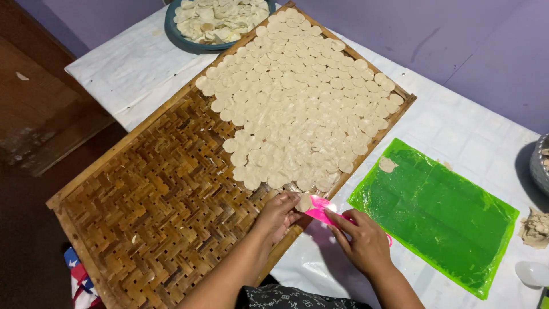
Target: The recorder is preparing small circular dough pieces by rolling out dough and transferring the cut circles to a large woven drying tray.
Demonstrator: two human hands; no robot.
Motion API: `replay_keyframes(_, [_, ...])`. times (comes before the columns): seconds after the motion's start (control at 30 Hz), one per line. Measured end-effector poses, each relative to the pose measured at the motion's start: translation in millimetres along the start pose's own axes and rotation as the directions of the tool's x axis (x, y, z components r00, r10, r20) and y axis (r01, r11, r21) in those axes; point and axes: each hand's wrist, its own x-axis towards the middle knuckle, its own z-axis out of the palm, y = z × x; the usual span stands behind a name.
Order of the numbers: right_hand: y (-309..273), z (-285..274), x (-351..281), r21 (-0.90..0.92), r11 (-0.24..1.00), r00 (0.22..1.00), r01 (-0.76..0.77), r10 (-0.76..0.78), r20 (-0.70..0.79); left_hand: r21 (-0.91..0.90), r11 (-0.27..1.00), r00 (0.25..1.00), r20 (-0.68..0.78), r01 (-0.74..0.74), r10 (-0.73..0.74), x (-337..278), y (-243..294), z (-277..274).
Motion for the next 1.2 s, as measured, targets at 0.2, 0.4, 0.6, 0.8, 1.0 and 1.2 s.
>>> replay_keyframes(0.2, [-9.3,16.9,-3.4,-0.055,0.99,0.985,-0.133,0.139,0.107,0.307,0.936,0.945,-0.218,-0.173,0.246,-4.1,1.1,-2.6])
replay_keyframes(0.4, [-9.7,23.5,-10.0,-0.118,0.972,0.959,-0.202,0.221,0.177,0.538,0.784,0.85,-0.213,-0.309,0.481,-11.0,16.8,-36.6])
replay_keyframes(0.6, [4.9,31.8,-24.1,-0.146,0.964,0.952,-0.221,0.246,0.182,0.912,0.411,0.72,-0.279,-0.009,0.635,-76.0,93.4,-2.8])
replay_keyframes(0.8, [8.9,34.3,-31.3,-0.151,0.962,0.949,-0.228,0.254,0.185,0.984,0.157,0.549,-0.177,0.083,0.817,-65.3,120.2,-37.0])
replay_keyframes(1.0, [12.0,34.2,-36.2,-0.14,0.954,0.936,-0.264,0.289,0.2,0.986,0.144,0.456,-0.167,0.085,0.874,-46.4,133.1,-52.3])
replay_keyframes(1.2, [15.3,30.3,-36.5,-0.132,0.947,0.926,-0.294,0.316,0.205,0.974,0.208,0.405,-0.225,0.085,0.886,-28.7,129.4,-68.5])
